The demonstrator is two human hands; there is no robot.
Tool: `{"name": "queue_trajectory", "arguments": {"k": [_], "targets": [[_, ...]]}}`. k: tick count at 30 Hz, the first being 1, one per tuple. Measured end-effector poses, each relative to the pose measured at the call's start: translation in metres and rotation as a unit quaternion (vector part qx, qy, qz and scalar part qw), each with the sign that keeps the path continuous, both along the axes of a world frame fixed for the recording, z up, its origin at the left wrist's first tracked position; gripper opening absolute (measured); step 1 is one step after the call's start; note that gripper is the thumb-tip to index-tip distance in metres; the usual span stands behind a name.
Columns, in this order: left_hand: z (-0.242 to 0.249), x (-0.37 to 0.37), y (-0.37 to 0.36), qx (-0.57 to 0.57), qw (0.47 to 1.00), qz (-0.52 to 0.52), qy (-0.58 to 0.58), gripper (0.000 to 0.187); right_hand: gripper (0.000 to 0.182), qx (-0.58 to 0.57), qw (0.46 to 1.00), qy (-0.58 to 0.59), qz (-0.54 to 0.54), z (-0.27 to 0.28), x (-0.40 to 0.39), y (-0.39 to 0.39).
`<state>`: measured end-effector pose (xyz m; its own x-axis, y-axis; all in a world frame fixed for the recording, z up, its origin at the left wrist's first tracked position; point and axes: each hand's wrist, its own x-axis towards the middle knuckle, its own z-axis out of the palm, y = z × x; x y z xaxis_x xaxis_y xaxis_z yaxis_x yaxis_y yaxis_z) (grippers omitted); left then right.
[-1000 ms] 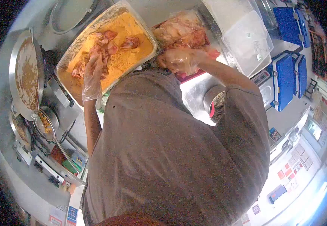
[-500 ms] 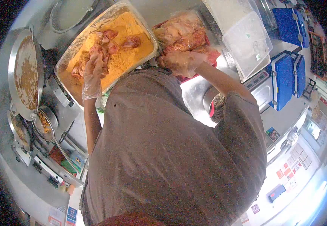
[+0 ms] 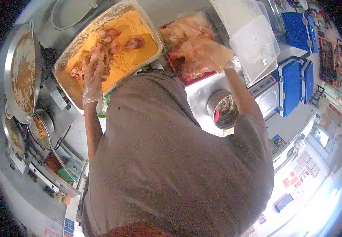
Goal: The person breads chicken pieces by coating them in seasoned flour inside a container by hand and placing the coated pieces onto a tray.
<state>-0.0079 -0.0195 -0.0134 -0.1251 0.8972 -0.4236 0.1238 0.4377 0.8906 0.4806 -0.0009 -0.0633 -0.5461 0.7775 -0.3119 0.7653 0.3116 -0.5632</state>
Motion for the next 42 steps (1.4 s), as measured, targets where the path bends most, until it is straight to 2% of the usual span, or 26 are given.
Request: {"name": "queue_trajectory", "arguments": {"k": [3,7,15,20,21,24,27,30,31,32,33,34,36,38,39,41,42], "targets": [[-0.012,-0.004,0.000,0.000,0.999,-0.027,0.034,0.037,0.035,0.000,0.999,-0.006,-0.034,0.012,0.010,0.004],[-0.016,-0.003,0.000,0.063,0.997,-0.026,0.038,0.037,0.033,-0.003,0.997,-0.011,-0.075,0.042,0.022,0.008],[-0.005,-0.008,-0.004,0.036,0.998,-0.018,0.057,0.041,0.029,0.008,0.995,-0.018,-0.095,0.085,0.012,0.024],[0.002,-0.017,-0.008,0.020,0.999,-0.012,0.048,0.043,0.021,0.152,0.968,0.029,-0.199,0.145,-0.001,0.025],[0.006,-0.018,-0.009,0.019,0.999,-0.003,0.046,0.043,0.027,0.141,0.965,0.000,-0.222,0.151,0.008,0.026],[0.009,-0.019,-0.011,0.017,0.999,0.014,0.029,0.042,0.024,0.113,0.953,-0.032,-0.280,0.184,0.009,0.025],[0.004,-0.021,-0.008,0.026,1.000,0.001,0.013,0.039,0.025,0.090,0.926,0.100,-0.353,0.210,-0.009,0.020],[0.024,-0.011,0.002,0.026,0.998,-0.060,-0.008,0.037,0.023,0.141,0.892,0.153,-0.401,0.218,-0.074,0.028],[0.030,-0.003,0.004,0.040,0.996,-0.074,-0.011,0.036,0.019,0.102,0.907,0.171,-0.370,0.203,-0.081,0.034],[0.035,0.003,0.005,0.053,0.995,-0.085,-0.011,0.036,0.019,0.068,0.871,0.327,-0.361,0.177,-0.106,0.038],[0.033,0.007,0.007,0.095,0.987,-0.133,-0.002,0.036,0.019,0.063,0.879,0.318,-0.349,0.154,-0.126,0.044],[0.031,0.011,0.009,0.135,0.975,-0.178,0.010,0.036,0.019,-0.026,0.826,0.397,-0.400,0.141,-0.161,0.042],[0.054,0.032,0.009,0.097,0.979,-0.134,-0.115,0.035,0.021,-0.144,0.761,0.467,-0.428,0.120,-0.219,0.042],[0.066,0.043,0.011,0.100,0.980,-0.062,-0.158,0.041,0.024,-0.186,0.766,0.467,-0.400,0.101,-0.260,0.043],[0.069,0.042,0.013,0.104,0.978,-0.027,-0.181,0.044,0.032,-0.217,0.739,0.512,-0.381,0.091,-0.279,0.043],[0.040,0.029,0.017,0.171,0.973,0.027,-0.153,0.044,0.038,-0.180,0.784,0.518,-0.291,0.091,-0.306,0.040],[0.046,0.023,0.019,0.204,0.967,0.050,-0.142,0.044,0.041,-0.156,0.803,0.518,-0.248,0.097,-0.316,0.037]]}}
